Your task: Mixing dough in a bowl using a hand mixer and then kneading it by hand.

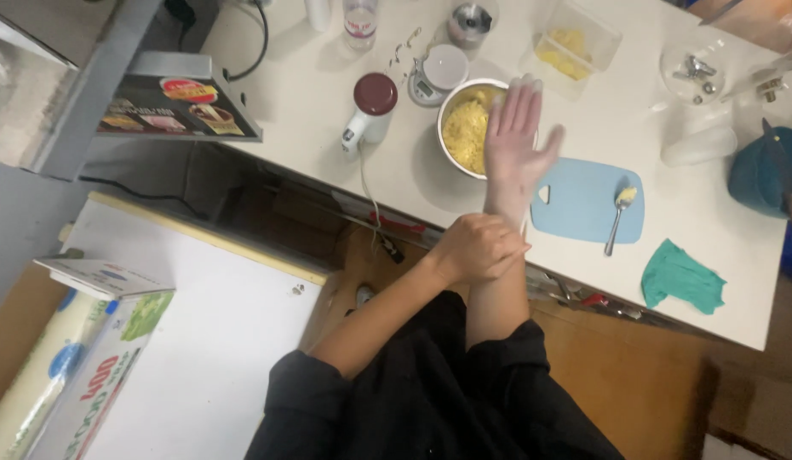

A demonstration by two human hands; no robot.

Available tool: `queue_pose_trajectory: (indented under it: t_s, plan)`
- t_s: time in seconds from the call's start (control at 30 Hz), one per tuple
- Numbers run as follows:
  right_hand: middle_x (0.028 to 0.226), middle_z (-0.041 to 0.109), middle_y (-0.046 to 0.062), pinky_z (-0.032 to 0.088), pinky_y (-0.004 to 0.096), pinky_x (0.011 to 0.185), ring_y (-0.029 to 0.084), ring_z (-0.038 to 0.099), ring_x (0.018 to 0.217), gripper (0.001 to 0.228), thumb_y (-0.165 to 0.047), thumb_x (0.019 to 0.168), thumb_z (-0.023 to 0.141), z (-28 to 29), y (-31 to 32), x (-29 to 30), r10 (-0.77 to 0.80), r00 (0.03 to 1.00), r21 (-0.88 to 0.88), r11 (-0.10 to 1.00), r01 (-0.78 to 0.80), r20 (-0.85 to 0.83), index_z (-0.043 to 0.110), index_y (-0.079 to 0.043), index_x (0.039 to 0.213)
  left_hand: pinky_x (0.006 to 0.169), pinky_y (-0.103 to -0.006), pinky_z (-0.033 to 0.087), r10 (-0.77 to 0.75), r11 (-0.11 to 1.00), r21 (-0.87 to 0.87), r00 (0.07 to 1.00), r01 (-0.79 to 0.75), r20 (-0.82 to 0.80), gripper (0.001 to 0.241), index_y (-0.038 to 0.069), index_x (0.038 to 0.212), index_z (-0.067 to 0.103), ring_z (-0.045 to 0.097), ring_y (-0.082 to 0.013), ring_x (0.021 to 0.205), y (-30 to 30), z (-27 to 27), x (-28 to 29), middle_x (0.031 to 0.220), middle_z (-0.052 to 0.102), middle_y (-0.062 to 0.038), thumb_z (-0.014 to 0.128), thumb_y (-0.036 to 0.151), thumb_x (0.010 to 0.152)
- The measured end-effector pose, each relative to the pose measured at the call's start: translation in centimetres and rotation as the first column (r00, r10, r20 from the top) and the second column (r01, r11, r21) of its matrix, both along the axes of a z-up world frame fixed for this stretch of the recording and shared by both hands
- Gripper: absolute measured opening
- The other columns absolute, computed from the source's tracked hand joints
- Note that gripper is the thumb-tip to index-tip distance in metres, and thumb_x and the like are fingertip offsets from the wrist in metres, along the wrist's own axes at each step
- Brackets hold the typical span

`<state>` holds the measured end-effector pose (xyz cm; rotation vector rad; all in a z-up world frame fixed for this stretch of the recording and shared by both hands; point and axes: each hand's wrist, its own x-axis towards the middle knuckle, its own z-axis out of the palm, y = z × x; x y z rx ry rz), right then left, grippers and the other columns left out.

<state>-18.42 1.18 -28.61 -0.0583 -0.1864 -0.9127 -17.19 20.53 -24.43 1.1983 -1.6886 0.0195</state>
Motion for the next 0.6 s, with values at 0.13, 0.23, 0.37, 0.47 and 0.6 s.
queue_pose_trajectory:
  t_s: [0.13,0.23,0.37,0.47,0.6]
  plan:
    - [0.174,0.037,0.001,0.03,0.052,0.139,0.021,0.033,0.161,0.089,-0.08,0.1,0.037,7.9,2.6,-0.9,-0.269,0.948,-0.801,0.598,0.026,-0.17,0.033,-0.02,0.166,0.064,-0.0399,0.05,-0.02,0.999,0.042,0.991,0.026,-0.132,0.032,0.008,0.068,0.056,0.06,-0.0252,0.065,0.2,-0.6,0.3,0.067,0.056,-0.008,0.07,0.019,0.094]
    - [0.167,0.026,0.027,0.035,0.051,0.117,0.036,0.033,0.15,0.109,-0.077,0.093,0.049,11.2,5.3,-2.5,0.042,0.914,-0.051,0.998,-0.024,0.404,0.019,-0.003,0.167,0.062,-0.0399,0.048,-0.045,0.999,0.014,0.979,0.049,-0.197,0.029,0.008,0.067,0.054,0.058,-0.0255,0.065,1.2,1.3,-0.6,0.067,0.054,-0.008,0.07,0.018,0.088]
    - [0.146,0.057,0.013,0.048,0.041,0.115,0.024,0.058,0.133,0.077,-0.064,0.107,0.052,7.8,3.5,-3.7,0.062,0.981,-0.337,0.941,0.004,0.186,0.036,-0.01,0.16,0.061,-0.0372,0.049,-0.036,0.996,-0.076,0.999,0.039,0.035,0.016,0.012,0.077,0.059,0.06,-0.0207,0.067,0.1,4.3,-3.2,0.076,0.059,-0.004,0.07,0.016,0.089]
    - [0.142,0.062,0.011,0.047,0.042,0.117,0.023,0.06,0.134,0.065,-0.05,0.111,0.057,5.6,0.9,-5.2,-0.591,0.725,-0.786,0.608,0.113,-0.354,0.043,-0.009,0.158,0.06,-0.0354,0.048,-0.015,1.0,-0.008,0.984,0.017,0.175,0.013,0.013,0.08,0.062,0.061,-0.0183,0.069,-1.0,3.4,-4.7,0.078,0.06,-0.003,0.069,0.015,0.091]
    - [0.141,0.067,0.014,0.049,0.038,0.117,0.025,0.066,0.131,0.051,-0.038,0.113,0.053,6.7,-3.3,-7.4,-0.918,0.162,-0.87,0.394,0.297,-0.361,0.054,-0.002,0.15,0.071,-0.036,0.052,-0.012,1.0,0.006,1.0,0.012,0.011,0.013,0.01,0.089,0.064,0.064,-0.0229,0.085,-1.5,1.0,-3.3,0.087,0.062,-0.005,0.066,0.02,0.098]
